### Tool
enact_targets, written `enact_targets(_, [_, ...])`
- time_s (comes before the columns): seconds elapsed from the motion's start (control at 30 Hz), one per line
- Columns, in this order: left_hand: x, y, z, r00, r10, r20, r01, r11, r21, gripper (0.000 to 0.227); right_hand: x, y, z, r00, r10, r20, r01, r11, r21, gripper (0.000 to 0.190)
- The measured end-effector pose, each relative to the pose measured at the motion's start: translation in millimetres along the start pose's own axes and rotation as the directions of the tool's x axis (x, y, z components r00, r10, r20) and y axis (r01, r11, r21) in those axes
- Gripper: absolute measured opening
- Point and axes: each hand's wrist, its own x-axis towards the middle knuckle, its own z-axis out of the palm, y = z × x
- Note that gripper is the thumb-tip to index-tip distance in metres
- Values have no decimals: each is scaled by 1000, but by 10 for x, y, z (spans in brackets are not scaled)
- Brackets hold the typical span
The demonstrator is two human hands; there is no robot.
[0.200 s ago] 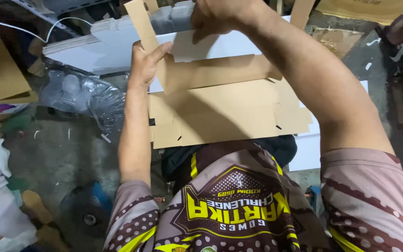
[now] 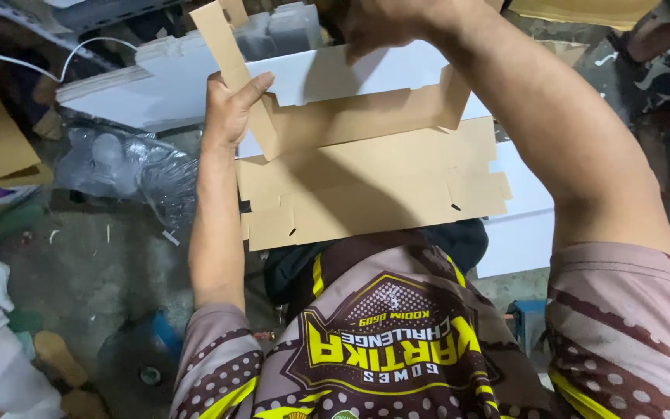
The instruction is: Assembling a cardboard box by folding pre-scored flaps and tucking them into slots.
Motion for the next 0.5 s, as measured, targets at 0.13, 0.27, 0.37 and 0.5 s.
enact_targets(0.13, [9,20,20,1000,-2,19,2,1000,-7,22,-713,-150,-396,951,282,130,-310,886,346,38])
enact_targets(0.27, [51,-44,-9,1000,17,12,-17,1000,-2,24,-805,119,-117,967,251,49,-251,892,375,25])
enact_targets(0.37, [52,-18,-6,999,33,22,-33,999,9,24,-769,227,23,969,241,54,-246,919,309,25])
enact_targets(0.5, [84,-71,-37,1000,20,14,-20,1000,-12,18,-110,715,752,981,66,181,42,843,-536,31])
